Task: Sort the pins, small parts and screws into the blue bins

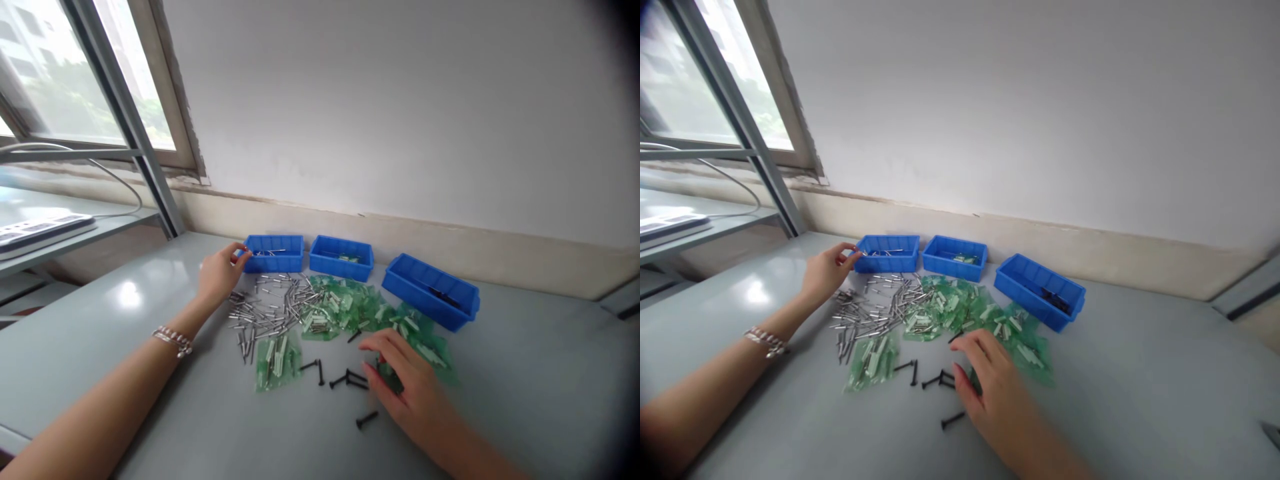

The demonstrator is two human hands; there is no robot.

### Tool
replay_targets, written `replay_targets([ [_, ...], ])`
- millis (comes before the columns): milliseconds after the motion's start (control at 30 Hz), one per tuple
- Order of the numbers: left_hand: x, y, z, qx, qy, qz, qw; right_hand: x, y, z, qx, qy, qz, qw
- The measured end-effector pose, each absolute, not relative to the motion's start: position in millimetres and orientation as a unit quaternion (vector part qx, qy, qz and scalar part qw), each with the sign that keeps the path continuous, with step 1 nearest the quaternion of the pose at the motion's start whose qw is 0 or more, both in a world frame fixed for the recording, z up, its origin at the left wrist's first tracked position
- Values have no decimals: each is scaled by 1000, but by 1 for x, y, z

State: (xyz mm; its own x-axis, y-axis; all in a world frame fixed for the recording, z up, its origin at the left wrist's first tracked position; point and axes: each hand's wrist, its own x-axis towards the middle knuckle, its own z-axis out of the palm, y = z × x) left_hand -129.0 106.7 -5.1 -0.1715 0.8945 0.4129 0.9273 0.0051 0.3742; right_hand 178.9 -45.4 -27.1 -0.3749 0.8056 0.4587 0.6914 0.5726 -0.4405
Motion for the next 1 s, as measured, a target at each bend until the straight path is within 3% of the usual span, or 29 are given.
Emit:
replay_targets([
  [367,-120,100,5,-646,-716,-260,41,178,-45,-26,-456,-823,70,331],
  [667,-112,88,0,-744,-667,-3,-17,178,-46,-25,-456,-825,80,324],
  [1000,-102,84,-13,-751,-659,-21,4,178,-46,-24,-451,-826,82,329],
])
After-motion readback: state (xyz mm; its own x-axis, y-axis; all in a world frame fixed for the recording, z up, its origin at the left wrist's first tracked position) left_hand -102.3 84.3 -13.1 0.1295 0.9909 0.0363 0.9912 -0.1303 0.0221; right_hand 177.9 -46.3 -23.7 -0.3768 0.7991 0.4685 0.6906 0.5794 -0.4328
